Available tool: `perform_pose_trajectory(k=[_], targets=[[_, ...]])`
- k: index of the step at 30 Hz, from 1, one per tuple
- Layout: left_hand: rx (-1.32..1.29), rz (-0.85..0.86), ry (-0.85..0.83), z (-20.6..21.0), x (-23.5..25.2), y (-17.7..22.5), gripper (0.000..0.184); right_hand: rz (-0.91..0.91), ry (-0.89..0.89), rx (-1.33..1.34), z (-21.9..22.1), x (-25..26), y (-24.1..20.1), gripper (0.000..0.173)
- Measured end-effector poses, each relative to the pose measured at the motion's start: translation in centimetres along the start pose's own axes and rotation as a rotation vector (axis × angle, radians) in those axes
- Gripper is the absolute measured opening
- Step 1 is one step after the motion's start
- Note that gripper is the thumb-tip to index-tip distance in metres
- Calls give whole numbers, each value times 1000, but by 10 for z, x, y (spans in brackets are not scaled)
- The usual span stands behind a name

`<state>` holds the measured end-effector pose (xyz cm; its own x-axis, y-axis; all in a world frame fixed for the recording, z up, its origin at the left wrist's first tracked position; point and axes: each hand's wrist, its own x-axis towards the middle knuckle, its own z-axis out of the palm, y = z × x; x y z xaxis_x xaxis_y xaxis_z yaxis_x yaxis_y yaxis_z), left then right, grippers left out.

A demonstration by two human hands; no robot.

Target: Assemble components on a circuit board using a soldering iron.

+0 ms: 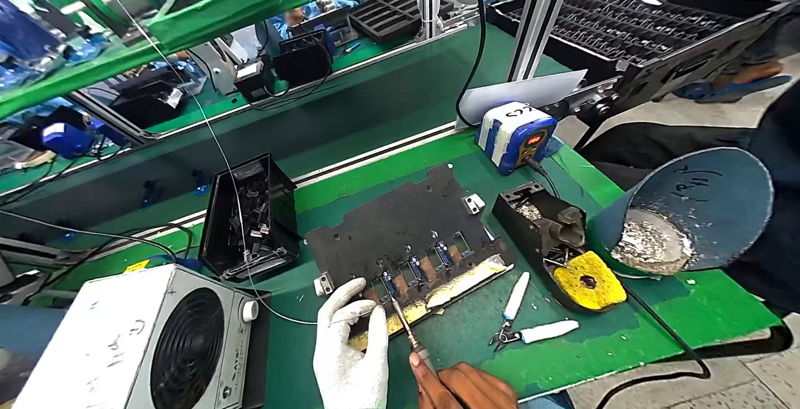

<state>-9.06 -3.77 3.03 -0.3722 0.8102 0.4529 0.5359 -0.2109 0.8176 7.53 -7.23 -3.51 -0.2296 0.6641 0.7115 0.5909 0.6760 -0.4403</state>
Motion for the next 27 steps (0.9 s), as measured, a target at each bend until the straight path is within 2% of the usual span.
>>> perform_pose_trajectory(k=[21, 27], targets=[[73, 29, 12, 4, -2, -4, 6, -5, -32, -16, 0, 1, -4, 30], [19, 23, 30, 3, -2, -6, 4, 3, -32, -16, 0, 1, -5, 31]])
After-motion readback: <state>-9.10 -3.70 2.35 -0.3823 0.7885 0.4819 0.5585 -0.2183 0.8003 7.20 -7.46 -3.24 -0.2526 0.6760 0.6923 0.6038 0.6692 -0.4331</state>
